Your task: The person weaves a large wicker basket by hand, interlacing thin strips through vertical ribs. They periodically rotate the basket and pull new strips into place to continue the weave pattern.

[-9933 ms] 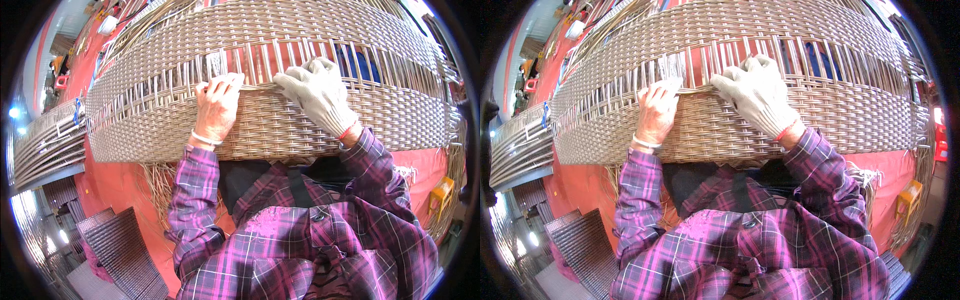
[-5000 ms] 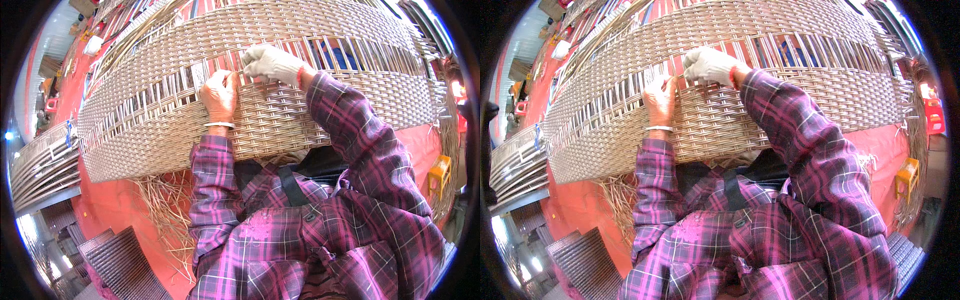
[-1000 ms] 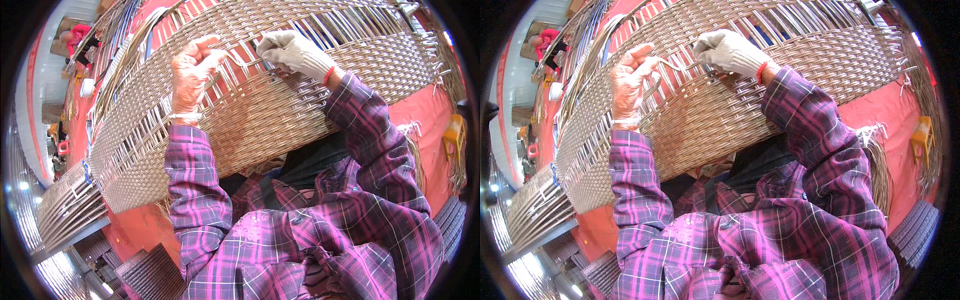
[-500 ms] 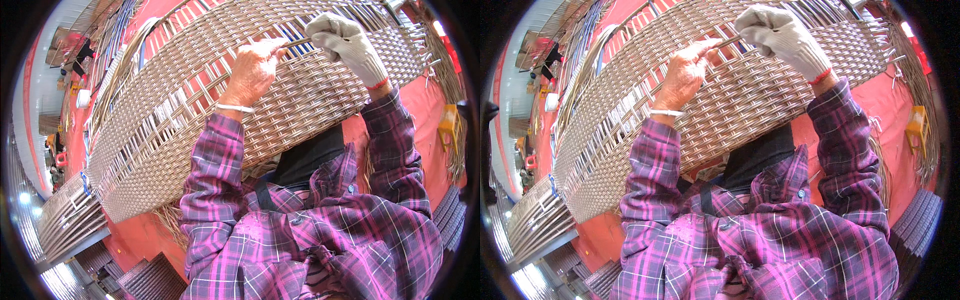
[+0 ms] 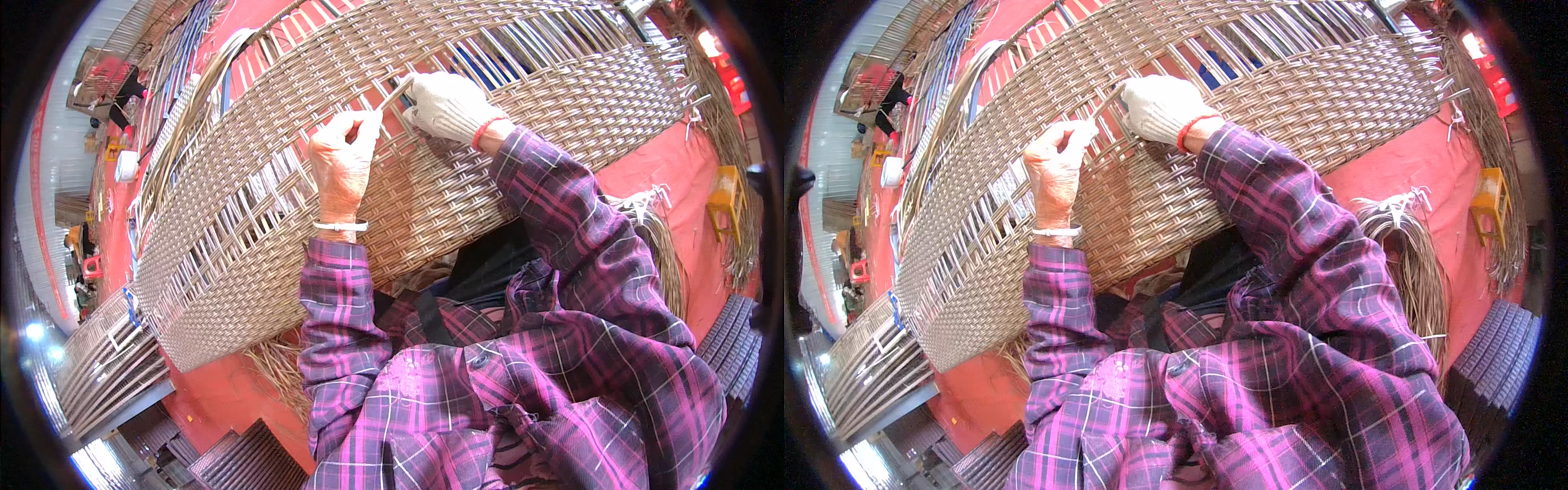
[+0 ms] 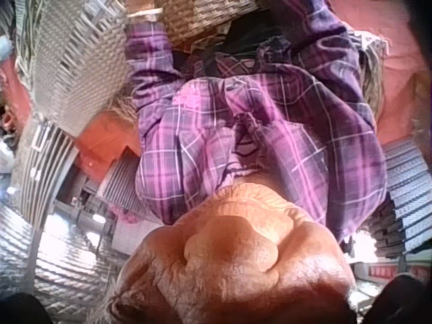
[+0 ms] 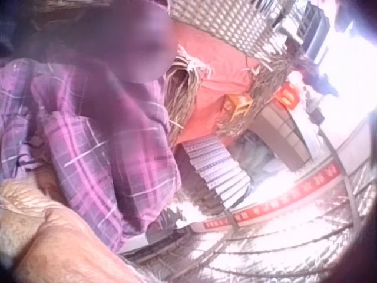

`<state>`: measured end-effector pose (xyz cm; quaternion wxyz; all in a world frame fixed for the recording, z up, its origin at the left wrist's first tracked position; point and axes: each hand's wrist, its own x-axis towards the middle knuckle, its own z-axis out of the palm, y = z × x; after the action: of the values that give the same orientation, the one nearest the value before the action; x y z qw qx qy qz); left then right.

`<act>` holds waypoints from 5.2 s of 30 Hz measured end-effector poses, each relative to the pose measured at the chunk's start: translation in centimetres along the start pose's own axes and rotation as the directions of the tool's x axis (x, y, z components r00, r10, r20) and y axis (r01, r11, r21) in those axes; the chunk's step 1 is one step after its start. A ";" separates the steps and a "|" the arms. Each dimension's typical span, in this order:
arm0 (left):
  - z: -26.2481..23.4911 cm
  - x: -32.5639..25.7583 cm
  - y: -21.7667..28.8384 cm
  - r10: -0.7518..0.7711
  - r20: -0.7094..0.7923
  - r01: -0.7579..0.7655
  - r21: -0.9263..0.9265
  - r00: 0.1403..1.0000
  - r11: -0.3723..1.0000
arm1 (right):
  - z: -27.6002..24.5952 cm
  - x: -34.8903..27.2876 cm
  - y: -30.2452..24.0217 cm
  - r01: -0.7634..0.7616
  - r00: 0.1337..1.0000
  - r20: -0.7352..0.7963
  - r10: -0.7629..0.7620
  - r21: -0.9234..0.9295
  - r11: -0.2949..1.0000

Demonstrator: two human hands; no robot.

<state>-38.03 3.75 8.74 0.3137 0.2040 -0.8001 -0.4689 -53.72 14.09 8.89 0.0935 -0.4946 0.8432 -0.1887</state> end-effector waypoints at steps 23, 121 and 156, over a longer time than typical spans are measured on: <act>4.2 0.7 -0.5 0.311 -0.081 -0.238 0.475 0.947 0.847 | -2.1 -1.3 3.2 0.040 0.997 -0.069 0.035 0.845 0.534; 11.0 2.3 2.0 0.211 0.026 -0.196 0.498 0.977 0.845 | -5.2 -0.8 9.0 0.051 0.995 0.083 -0.047 -0.051 0.997; 14.7 3.5 3.6 0.137 -0.136 -0.157 -0.145 0.981 0.977 | -6.4 -2.0 12.6 -0.039 0.991 -0.131 0.022 -0.134 0.990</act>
<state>-50.86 12.44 7.70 0.4121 0.1482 -0.7527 -0.4915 -65.03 22.82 9.44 0.0076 -0.4736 0.8659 -0.1609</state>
